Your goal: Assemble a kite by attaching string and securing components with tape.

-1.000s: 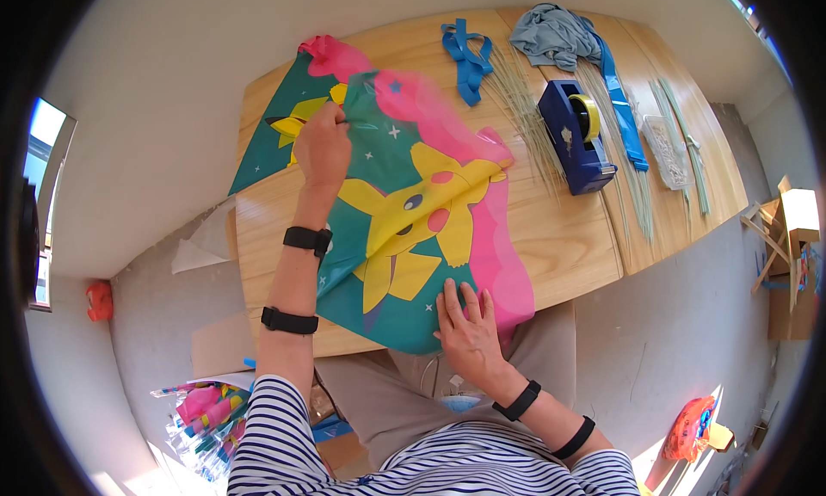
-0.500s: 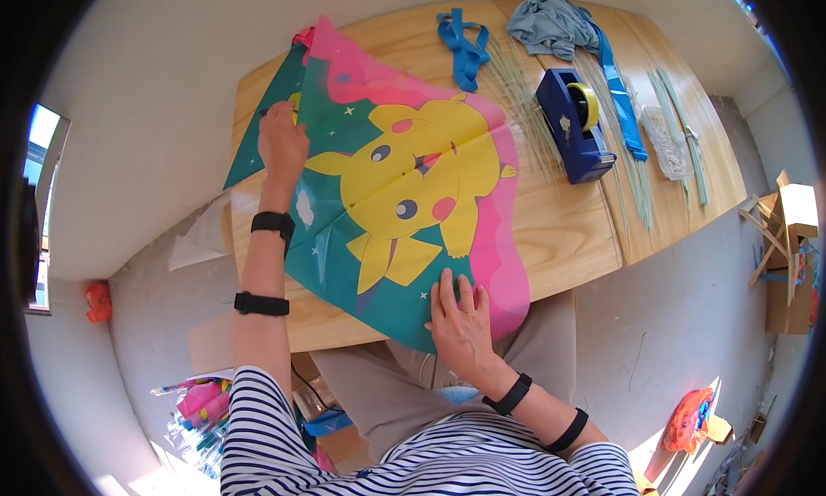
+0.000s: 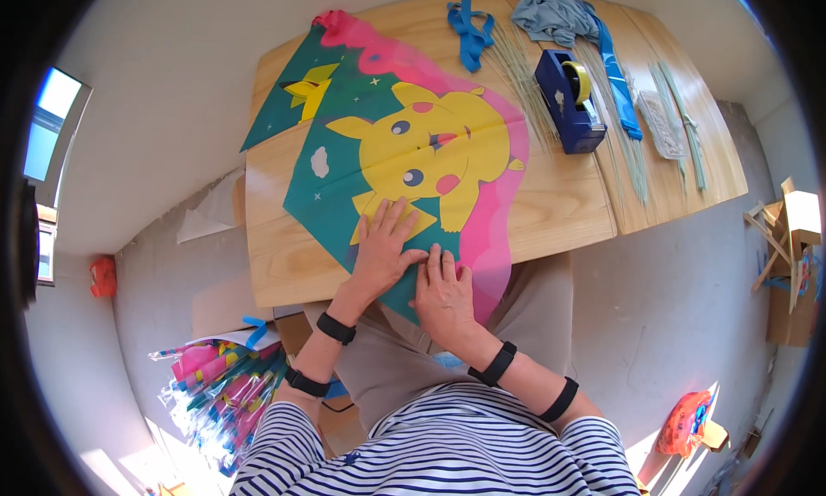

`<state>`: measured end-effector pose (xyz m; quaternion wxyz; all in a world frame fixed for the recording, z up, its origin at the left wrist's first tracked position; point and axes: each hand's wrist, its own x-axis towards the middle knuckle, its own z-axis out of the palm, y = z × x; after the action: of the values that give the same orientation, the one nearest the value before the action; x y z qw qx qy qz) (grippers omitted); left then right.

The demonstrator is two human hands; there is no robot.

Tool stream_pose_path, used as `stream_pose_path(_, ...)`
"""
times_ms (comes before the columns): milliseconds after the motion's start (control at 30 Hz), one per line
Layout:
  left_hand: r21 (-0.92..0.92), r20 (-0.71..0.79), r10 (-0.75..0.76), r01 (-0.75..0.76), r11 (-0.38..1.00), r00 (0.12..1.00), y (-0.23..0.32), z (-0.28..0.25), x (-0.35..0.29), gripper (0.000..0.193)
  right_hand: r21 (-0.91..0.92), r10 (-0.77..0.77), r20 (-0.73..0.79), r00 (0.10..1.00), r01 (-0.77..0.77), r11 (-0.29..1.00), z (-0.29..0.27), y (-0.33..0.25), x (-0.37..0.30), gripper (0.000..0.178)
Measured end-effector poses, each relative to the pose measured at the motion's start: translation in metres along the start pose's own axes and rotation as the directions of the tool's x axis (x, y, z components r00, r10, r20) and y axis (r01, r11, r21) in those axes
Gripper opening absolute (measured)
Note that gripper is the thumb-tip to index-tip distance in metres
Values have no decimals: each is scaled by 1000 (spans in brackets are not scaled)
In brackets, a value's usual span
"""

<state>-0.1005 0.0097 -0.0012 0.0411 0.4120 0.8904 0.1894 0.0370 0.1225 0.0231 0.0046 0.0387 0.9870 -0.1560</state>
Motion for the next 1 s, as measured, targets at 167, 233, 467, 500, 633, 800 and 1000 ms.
stream_pose_path(167,-11,60,83,-82,997,995,-13,-10,-23,84,60,-99,-133,986,108,992,-14,24,-9,57)
stream_pose_path(233,-41,67,105,-103,994,992,-17,-9,-21,89,22,-35,-137,990,39,999,-14,38,-7,55)
stream_pose_path(467,-2,77,94,-94,996,993,-5,-9,-34,97,-54,-107,-145,984,100,994,-11,64,-39,59)
stream_pose_path(500,12,75,102,-103,995,992,2,-9,-43,96,-58,-129,-140,982,122,991,-13,65,-50,59)
stream_pose_path(633,42,57,111,-114,993,992,28,-1,-74,95,-30,-126,-185,975,123,992,-8,75,-63,59)
stream_pose_path(800,86,89,107,-114,990,990,38,0,-85,90,-69,-119,-218,969,106,992,-14,72,-46,62)
stream_pose_path(1000,-10,103,113,-113,994,988,41,-9,-104,83,-12,-107,-81,991,106,994,-17,70,-76,58)
